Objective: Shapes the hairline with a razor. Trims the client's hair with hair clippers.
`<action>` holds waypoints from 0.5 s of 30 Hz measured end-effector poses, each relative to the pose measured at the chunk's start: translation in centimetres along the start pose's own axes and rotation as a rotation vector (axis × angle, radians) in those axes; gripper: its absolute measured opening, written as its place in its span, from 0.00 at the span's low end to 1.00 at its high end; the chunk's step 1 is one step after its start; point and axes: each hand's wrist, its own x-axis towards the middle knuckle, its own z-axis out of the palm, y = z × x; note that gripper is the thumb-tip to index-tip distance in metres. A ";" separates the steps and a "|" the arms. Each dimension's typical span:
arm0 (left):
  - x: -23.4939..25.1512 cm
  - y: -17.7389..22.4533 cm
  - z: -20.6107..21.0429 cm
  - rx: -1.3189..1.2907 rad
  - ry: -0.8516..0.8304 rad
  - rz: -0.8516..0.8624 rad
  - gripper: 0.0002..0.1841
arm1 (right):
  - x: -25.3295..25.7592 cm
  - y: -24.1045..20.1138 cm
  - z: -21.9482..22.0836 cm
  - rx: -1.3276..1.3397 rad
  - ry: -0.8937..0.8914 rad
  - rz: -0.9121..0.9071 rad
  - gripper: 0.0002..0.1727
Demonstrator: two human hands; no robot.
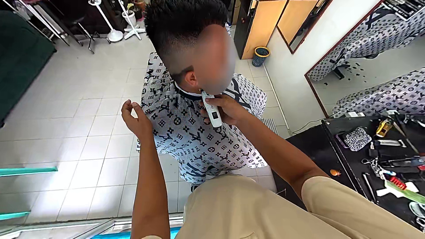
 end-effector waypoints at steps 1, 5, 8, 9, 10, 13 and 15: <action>0.0 0.0 0.1 0.013 -0.007 0.003 0.28 | -0.1 -0.1 0.0 0.001 0.004 -0.002 0.16; -0.3 -0.2 0.3 0.060 -0.022 0.007 0.28 | -0.3 0.0 0.2 -0.021 0.014 -0.052 0.17; -0.3 -0.2 0.5 0.099 -0.031 0.015 0.28 | -0.2 0.0 0.2 0.003 0.045 0.000 0.15; -0.3 -0.2 0.5 0.107 -0.033 0.015 0.28 | -0.2 0.1 0.2 -0.001 0.054 -0.015 0.15; -0.3 -0.2 0.5 0.113 -0.035 0.012 0.28 | -0.1 0.3 0.2 -0.013 0.055 -0.051 0.16; -0.4 -0.1 0.5 0.123 -0.034 0.005 0.28 | -0.1 0.6 0.5 -0.036 0.053 -0.095 0.17; -0.4 -0.1 0.6 0.129 -0.033 0.008 0.28 | -0.2 0.4 0.7 -0.024 0.067 -0.053 0.17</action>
